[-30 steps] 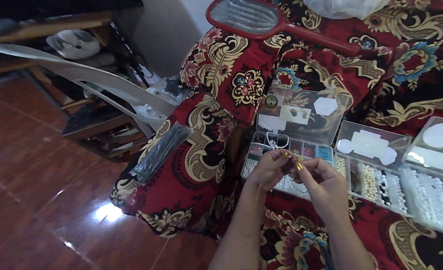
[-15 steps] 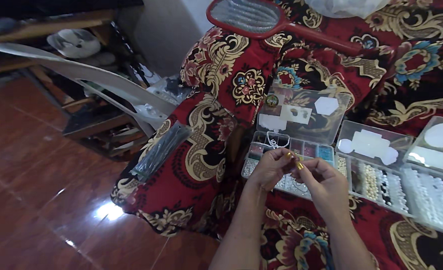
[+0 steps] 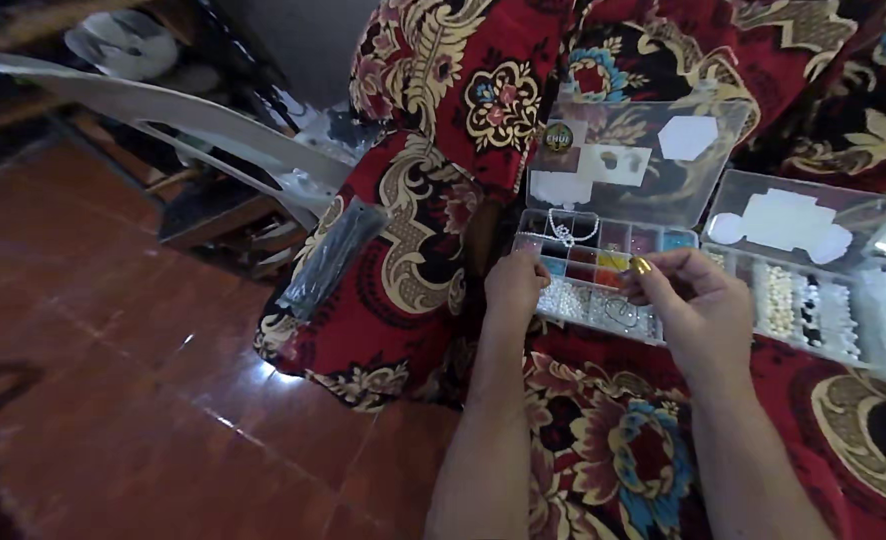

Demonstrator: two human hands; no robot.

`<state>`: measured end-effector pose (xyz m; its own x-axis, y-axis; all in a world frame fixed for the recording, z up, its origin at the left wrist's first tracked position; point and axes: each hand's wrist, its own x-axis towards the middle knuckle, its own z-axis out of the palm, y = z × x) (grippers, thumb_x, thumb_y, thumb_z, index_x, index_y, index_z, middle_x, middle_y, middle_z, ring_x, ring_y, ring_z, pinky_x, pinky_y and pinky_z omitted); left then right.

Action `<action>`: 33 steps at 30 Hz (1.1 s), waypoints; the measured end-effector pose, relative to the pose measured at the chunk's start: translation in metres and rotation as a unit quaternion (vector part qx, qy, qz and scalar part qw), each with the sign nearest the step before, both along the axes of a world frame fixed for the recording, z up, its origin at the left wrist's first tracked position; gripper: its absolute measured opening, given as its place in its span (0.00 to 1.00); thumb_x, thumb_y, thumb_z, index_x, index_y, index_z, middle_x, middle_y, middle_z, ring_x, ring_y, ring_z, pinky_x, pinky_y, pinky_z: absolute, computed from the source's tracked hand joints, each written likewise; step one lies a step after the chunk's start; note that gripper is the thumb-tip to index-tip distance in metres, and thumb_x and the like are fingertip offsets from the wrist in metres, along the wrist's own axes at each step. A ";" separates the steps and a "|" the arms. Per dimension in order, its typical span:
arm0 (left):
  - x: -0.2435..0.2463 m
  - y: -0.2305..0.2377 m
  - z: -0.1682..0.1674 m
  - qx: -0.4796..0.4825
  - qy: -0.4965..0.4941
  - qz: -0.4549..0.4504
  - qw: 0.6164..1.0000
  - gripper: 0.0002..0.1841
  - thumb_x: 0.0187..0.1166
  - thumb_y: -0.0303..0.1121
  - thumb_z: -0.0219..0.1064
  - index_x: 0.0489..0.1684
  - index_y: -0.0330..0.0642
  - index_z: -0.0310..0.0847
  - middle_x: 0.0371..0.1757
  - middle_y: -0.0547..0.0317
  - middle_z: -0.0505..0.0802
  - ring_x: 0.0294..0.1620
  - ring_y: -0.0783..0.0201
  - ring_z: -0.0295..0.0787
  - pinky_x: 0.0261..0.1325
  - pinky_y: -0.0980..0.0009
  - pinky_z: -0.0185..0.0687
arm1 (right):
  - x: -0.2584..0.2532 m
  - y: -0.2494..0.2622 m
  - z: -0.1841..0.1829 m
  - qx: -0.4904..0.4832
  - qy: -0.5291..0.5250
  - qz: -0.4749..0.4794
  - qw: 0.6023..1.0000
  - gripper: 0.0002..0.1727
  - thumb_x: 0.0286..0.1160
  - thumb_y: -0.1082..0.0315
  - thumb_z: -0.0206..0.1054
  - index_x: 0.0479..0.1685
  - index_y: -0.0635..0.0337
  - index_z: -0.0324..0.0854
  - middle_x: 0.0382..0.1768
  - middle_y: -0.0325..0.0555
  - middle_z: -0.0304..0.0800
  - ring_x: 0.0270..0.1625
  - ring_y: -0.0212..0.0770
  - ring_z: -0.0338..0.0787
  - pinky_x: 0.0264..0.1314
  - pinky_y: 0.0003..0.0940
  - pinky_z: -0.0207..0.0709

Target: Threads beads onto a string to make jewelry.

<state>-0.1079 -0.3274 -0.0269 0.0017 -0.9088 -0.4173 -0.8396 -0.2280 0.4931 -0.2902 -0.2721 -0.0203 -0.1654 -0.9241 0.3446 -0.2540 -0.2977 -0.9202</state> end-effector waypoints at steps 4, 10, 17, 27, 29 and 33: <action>-0.002 -0.001 0.003 0.000 -0.004 0.014 1.000 0.09 0.82 0.33 0.69 0.52 0.44 0.93 0.56 0.48 0.94 0.63 0.47 0.88 0.68 0.43 0.77 | 0.001 0.000 0.000 0.000 -0.002 -0.004 1.000 0.06 0.75 0.68 0.66 0.39 0.60 0.86 0.29 0.32 0.94 0.29 0.22 0.92 0.34 0.18 0.88; -0.011 0.000 0.001 -0.045 0.037 -0.035 0.998 0.07 0.80 0.30 0.71 0.48 0.39 0.92 0.54 0.45 0.93 0.61 0.47 0.88 0.69 0.45 0.77 | 0.000 -0.001 0.001 -0.004 -0.007 -0.002 1.000 0.06 0.74 0.68 0.66 0.39 0.60 0.86 0.29 0.32 0.94 0.29 0.23 0.92 0.33 0.18 0.89; -0.030 -0.001 -0.001 0.038 -0.029 -0.153 0.987 0.11 0.81 0.31 0.69 0.56 0.40 0.91 0.61 0.45 0.91 0.68 0.48 0.85 0.72 0.46 0.75 | 0.000 -0.001 0.000 -0.014 -0.012 0.005 1.000 0.06 0.74 0.69 0.66 0.40 0.60 0.86 0.30 0.32 0.94 0.29 0.23 0.92 0.33 0.18 0.88; -0.042 -0.001 -0.010 0.058 -0.084 -0.149 0.984 0.11 0.80 0.32 0.69 0.54 0.39 0.91 0.64 0.42 0.90 0.69 0.43 0.83 0.70 0.41 0.75 | 0.000 0.001 0.001 -0.024 -0.019 0.011 0.999 0.05 0.74 0.70 0.66 0.40 0.60 0.86 0.29 0.32 0.94 0.29 0.22 0.92 0.33 0.17 0.88; -0.043 -0.001 -0.011 0.059 -0.090 -0.156 0.982 0.11 0.78 0.32 0.72 0.53 0.38 0.91 0.63 0.42 0.90 0.69 0.43 0.83 0.72 0.40 0.73 | 0.000 0.002 0.002 -0.023 -0.022 0.013 0.999 0.05 0.75 0.69 0.66 0.40 0.59 0.86 0.29 0.32 0.94 0.29 0.23 0.92 0.33 0.18 0.88; -0.044 -0.001 -0.014 0.056 -0.098 -0.165 0.980 0.11 0.77 0.32 0.73 0.52 0.38 0.91 0.63 0.43 0.90 0.70 0.45 0.82 0.77 0.40 0.65 | -0.001 0.002 0.003 -0.019 -0.021 0.007 1.000 0.05 0.74 0.69 0.66 0.39 0.59 0.86 0.28 0.31 0.93 0.26 0.21 0.90 0.30 0.16 0.86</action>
<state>-0.1524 -0.3285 -0.0410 -0.1937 -0.8219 -0.5356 -0.9528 0.0276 0.3022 -0.2914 -0.2704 -0.0168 -0.1676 -0.9132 0.3716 -0.2104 -0.3351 -0.9184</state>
